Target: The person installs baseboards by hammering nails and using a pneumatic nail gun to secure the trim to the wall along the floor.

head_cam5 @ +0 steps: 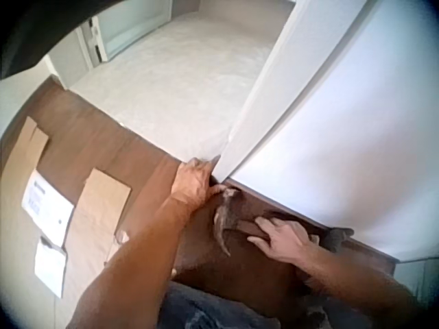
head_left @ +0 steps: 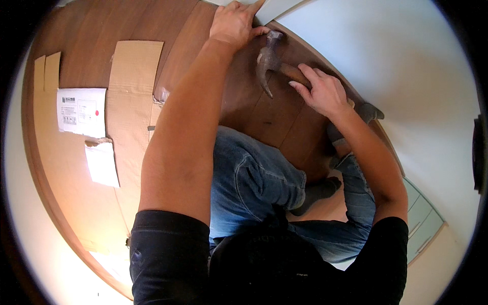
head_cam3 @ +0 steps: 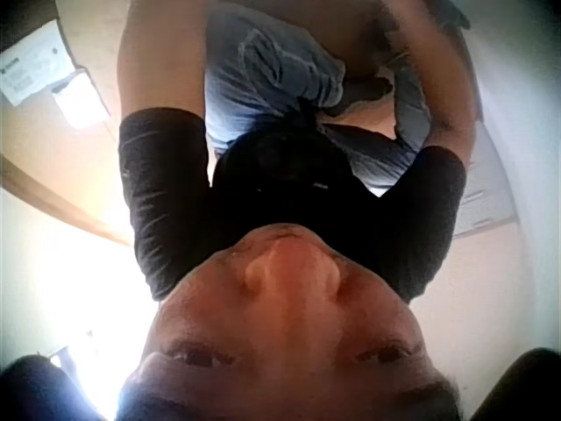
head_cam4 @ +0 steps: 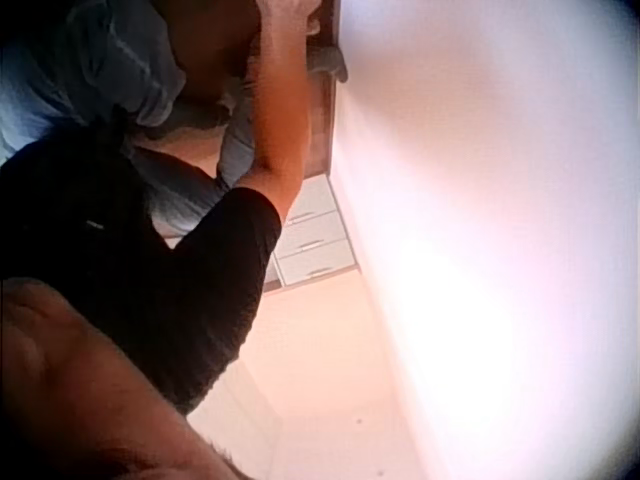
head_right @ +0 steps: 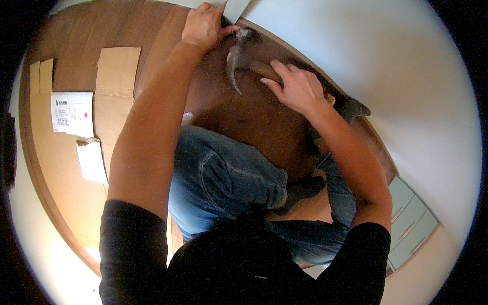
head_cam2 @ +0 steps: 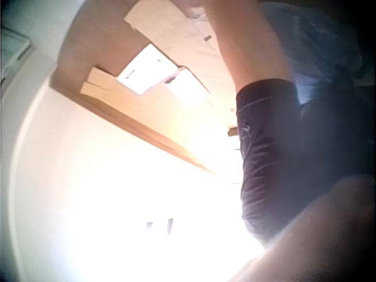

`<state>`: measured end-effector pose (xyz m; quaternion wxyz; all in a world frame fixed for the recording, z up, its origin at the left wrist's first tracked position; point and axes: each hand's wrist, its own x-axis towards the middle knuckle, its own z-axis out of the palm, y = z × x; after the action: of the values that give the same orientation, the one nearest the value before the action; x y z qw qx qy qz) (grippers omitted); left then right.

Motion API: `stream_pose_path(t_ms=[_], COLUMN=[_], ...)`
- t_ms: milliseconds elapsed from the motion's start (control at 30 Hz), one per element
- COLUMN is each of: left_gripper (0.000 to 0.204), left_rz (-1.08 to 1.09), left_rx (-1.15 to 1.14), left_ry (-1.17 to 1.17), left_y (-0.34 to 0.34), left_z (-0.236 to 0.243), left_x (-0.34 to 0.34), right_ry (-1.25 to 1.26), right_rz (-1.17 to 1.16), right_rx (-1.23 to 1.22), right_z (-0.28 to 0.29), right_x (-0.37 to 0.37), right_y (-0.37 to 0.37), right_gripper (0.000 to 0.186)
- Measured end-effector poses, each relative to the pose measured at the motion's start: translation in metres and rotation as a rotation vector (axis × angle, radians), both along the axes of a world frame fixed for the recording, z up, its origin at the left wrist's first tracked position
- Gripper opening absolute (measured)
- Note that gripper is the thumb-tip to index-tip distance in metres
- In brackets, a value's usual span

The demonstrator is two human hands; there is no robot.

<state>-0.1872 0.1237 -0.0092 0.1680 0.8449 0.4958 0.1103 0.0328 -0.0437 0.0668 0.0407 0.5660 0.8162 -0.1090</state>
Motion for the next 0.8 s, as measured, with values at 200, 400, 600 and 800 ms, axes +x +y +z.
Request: stream_pose_path(t_ms=[200, 400, 600, 800], left_gripper=[0.091, 0.090, 0.090, 0.091], left_rz=[-0.005, -0.014, -0.003, 0.008], left_rx=[-0.023, 0.015, -0.012, -0.011], left_ry=[-0.024, -0.075, -0.056, -0.023], left_y=[-0.003, -0.001, -0.003, -0.002], left_z=[0.008, -0.002, 0.005, 0.003], left_x=[-0.001, -0.003, -0.002, 0.000], right_ry=[0.052, -0.020, 0.032, 0.003], right_rz=[0.291, -0.070, 0.275, 0.045], right_rx=[-0.160, -0.082, -0.101, -0.030], right_z=[0.020, 0.001, 0.016, 0.007], right_x=[-0.013, 0.000, -0.010, -0.008], right_y=[-0.012, -0.001, -0.012, -0.009], right_gripper=[0.051, 0.052, 0.052, 0.047])
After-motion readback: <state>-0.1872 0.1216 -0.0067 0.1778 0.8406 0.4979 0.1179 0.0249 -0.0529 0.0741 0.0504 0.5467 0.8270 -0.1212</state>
